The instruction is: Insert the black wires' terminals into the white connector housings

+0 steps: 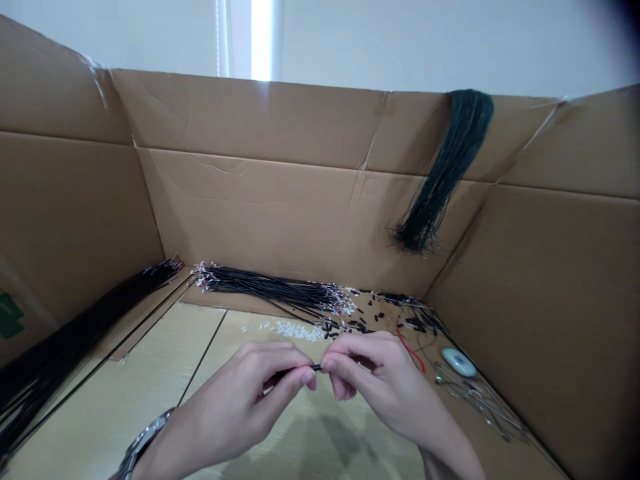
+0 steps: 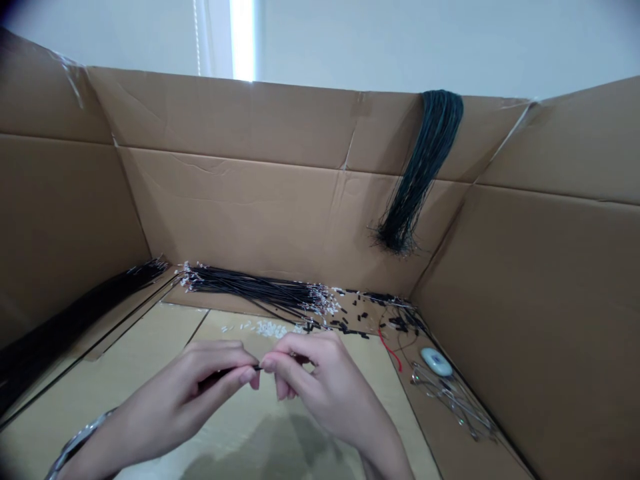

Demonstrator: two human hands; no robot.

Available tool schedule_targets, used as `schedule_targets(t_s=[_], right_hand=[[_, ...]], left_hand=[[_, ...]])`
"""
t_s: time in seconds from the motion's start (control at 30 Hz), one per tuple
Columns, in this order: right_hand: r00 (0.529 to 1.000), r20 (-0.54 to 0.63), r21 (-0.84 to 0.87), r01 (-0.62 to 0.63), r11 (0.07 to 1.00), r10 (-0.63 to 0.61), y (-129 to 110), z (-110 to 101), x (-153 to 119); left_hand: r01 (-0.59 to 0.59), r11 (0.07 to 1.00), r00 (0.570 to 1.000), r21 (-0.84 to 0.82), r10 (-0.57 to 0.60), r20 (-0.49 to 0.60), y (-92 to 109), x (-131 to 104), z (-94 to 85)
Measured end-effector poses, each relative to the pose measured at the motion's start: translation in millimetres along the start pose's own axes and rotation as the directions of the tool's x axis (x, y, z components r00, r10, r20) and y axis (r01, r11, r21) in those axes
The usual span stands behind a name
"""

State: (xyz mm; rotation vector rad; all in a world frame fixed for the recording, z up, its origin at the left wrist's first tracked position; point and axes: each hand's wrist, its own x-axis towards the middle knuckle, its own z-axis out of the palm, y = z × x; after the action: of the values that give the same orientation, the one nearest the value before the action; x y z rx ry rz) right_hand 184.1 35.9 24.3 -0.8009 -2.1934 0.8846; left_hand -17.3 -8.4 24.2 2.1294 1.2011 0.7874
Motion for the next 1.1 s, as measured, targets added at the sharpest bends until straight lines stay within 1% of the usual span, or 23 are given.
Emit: schedule_targets(t_s=[0.1, 0.17, 0.33, 0.4, 0.47, 0.53, 0.6, 0.7, 0.73, 0.77, 0.83, 0.87, 0.9, 0.93, 0.97, 1.0, 1.03, 1.1], right_hand=[[0.999, 0.025, -0.001, -0.048, 0.999, 0.048, 0, 6, 4], [0.998, 0.022, -0.032, -0.06, 0.998, 0.061, 0, 6, 5], [0.995, -0.083, -0.174, -0.062, 0.983, 0.048, -2, -7, -2], [0.997, -0.075, -0.201, -0.026, 0.979, 0.012, -3, -10, -5], [0.997, -0.061, -0.207, 0.026, 0.978, -0.039, -2, -10, -6], [0.994, -0.072, -0.202, 0.065, 0.977, -0.081, 0, -9, -7], [0.988, -0.117, -0.207, 0.075, 0.975, -0.1, 3, -11, -8], [0.97, -0.225, -0.229, 0.034, 0.973, -0.087, 5, -18, -10], [0.967, -0.245, -0.228, 0.016, 0.973, -0.073, 6, -19, -9], [0.97, -0.236, -0.222, 0.002, 0.975, -0.056, 6, -19, -8], [0.99, -0.137, -0.201, -0.007, 0.98, -0.021, 11, -18, -3], [0.997, -0.07, -0.187, -0.021, 0.982, 0.008, 16, -17, 1], [0.999, -0.011, -0.175, -0.042, 0.984, 0.041, 24, -18, 5], [0.995, 0.021, -0.163, -0.089, 0.983, 0.094, 35, -19, 9], [0.986, 0.025, -0.15, -0.159, 0.976, 0.165, 50, -21, 13], [0.979, 0.003, -0.162, -0.201, 0.966, 0.204, 67, -24, 15], [0.972, -0.014, -0.184, -0.232, 0.955, 0.234, 86, -26, 17], [0.949, -0.038, -0.249, -0.313, 0.917, 0.314, 126, -29, 19]], left_hand=[[-0.006, 1.0, 1.0, -0.016, 0.006, 0.001, -1, 2, 0.6], [-0.005, 1.0, 1.0, -0.024, 0.005, 0.001, -3, 4, 0.1], [0.038, 0.999, 0.998, -0.02, -0.039, -0.044, -7, 9, 1.6], [0.042, 0.998, 0.998, -0.047, -0.044, -0.037, -8, 10, 5.2], [0.016, 0.997, 0.999, -0.08, -0.019, -0.041, -8, 12, 9.3], [-0.004, 0.993, 0.999, -0.114, -0.001, -0.04, -9, 14, 11.6], [0.027, 0.984, 1.0, -0.178, -0.025, 0.013, -11, 15, 10.5], [0.141, 0.953, 0.98, -0.267, -0.097, 0.172, -16, 16, 6.5], [0.157, 0.943, 0.974, -0.293, -0.1, 0.201, -18, 17, 6.3], [0.155, 0.932, 0.974, -0.329, -0.088, 0.211, -20, 19, 7.4], [0.12, 0.884, 0.983, -0.453, -0.042, 0.179, -26, 24, 13.0], [0.112, 0.845, 0.987, -0.524, -0.031, 0.159, -29, 27, 17.1], [0.124, 0.802, 0.988, -0.584, -0.045, 0.149, -32, 30, 21.3], [0.153, 0.764, 0.986, -0.627, -0.076, 0.148, -35, 33, 25.3], [0.176, 0.733, 0.984, -0.656, -0.109, 0.142, -37, 35, 28.6], [0.191, 0.716, 0.982, -0.671, -0.138, 0.132, -39, 37, 31.0], [0.196, 0.711, 0.98, -0.675, -0.16, 0.116, -40, 39, 32.7], [0.183, 0.732, 0.982, -0.656, -0.17, 0.085, -41, 39, 34.2]])
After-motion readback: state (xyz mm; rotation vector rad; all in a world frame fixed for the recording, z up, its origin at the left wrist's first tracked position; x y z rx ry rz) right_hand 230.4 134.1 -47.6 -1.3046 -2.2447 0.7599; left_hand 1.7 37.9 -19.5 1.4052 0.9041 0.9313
